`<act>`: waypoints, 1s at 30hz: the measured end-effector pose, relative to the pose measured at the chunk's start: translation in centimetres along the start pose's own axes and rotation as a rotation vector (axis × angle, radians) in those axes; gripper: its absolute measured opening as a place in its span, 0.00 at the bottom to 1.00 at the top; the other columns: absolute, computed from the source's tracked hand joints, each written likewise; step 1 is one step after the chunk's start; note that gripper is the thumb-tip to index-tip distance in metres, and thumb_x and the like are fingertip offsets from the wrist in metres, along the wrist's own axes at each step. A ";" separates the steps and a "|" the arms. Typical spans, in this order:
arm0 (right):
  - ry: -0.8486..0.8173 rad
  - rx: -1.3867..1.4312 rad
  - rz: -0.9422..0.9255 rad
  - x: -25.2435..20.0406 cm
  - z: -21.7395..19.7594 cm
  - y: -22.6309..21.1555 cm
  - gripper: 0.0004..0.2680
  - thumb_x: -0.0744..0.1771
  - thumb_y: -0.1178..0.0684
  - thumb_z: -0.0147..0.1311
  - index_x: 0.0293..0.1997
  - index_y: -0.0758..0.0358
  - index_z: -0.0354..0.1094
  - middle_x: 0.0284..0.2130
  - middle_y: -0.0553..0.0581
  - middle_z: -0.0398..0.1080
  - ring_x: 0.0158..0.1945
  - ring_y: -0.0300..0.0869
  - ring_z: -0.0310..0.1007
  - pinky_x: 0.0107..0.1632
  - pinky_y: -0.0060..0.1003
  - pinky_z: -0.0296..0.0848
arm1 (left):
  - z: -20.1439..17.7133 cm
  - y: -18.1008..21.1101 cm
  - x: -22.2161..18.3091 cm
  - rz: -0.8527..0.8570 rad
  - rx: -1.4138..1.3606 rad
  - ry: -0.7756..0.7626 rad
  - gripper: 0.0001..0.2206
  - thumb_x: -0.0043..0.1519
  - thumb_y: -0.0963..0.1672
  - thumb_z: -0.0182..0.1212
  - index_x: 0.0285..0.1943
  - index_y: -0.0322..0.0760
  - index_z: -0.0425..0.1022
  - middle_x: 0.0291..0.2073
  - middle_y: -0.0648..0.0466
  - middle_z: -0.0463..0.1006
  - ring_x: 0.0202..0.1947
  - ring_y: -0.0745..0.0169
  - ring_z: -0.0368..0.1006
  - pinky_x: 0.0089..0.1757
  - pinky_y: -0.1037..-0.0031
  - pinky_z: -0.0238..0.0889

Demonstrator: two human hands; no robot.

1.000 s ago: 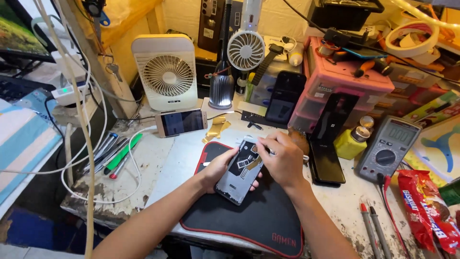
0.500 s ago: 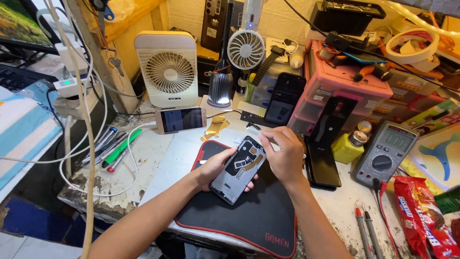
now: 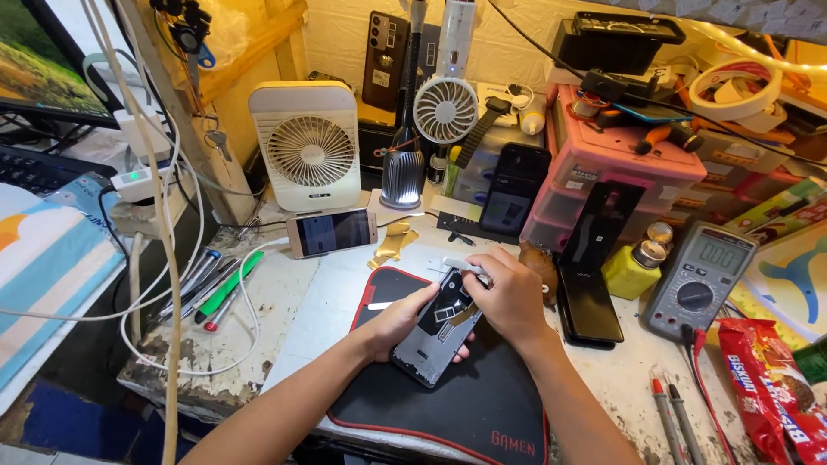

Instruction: Assembling a mobile phone by applying adhesive and carefully fitting the back panel or screen.

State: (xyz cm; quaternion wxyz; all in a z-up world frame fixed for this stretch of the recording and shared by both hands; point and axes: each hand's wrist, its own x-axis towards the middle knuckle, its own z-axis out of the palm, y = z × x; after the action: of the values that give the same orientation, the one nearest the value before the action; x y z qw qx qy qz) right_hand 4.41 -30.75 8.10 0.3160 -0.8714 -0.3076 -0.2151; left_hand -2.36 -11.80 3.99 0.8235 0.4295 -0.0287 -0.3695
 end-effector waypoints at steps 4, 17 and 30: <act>0.036 -0.029 -0.041 0.1 0.4 0.3 0.03 0.64 0.54 0.63 0.39 0.55 0.79 0.31 0.54 0.76 0.35 0.48 0.81 0.37 0.38 0.80 | -0.9 -0.6 0.6 -0.015 0.063 0.008 0.36 0.71 0.61 0.30 0.72 0.30 0.59 0.49 0.31 0.79 0.48 0.42 0.81 0.49 0.60 0.75; 0.096 -0.021 -0.033 0.0 1.3 0.5 0.03 0.62 0.54 0.61 0.35 0.53 0.77 0.25 0.50 0.72 0.26 0.44 0.77 0.31 0.35 0.76 | 0.8 -0.2 -0.1 0.022 0.108 0.129 0.33 0.71 0.59 0.35 0.69 0.28 0.62 0.46 0.30 0.80 0.43 0.43 0.82 0.44 0.62 0.77; 0.022 0.093 0.030 0.4 0.6 -0.1 0.04 0.61 0.55 0.60 0.36 0.55 0.78 0.25 0.51 0.73 0.23 0.41 0.75 0.29 0.33 0.74 | 1.6 0.5 -0.6 0.036 0.112 0.126 0.35 0.70 0.60 0.32 0.65 0.25 0.66 0.43 0.30 0.81 0.42 0.43 0.82 0.42 0.62 0.78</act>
State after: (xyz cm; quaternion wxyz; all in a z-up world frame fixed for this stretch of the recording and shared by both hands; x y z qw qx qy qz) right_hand 4.76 -30.10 7.94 0.3628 -0.8577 -0.3008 -0.2053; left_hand -3.08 -12.33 5.53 0.8047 0.4969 -0.0051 -0.3248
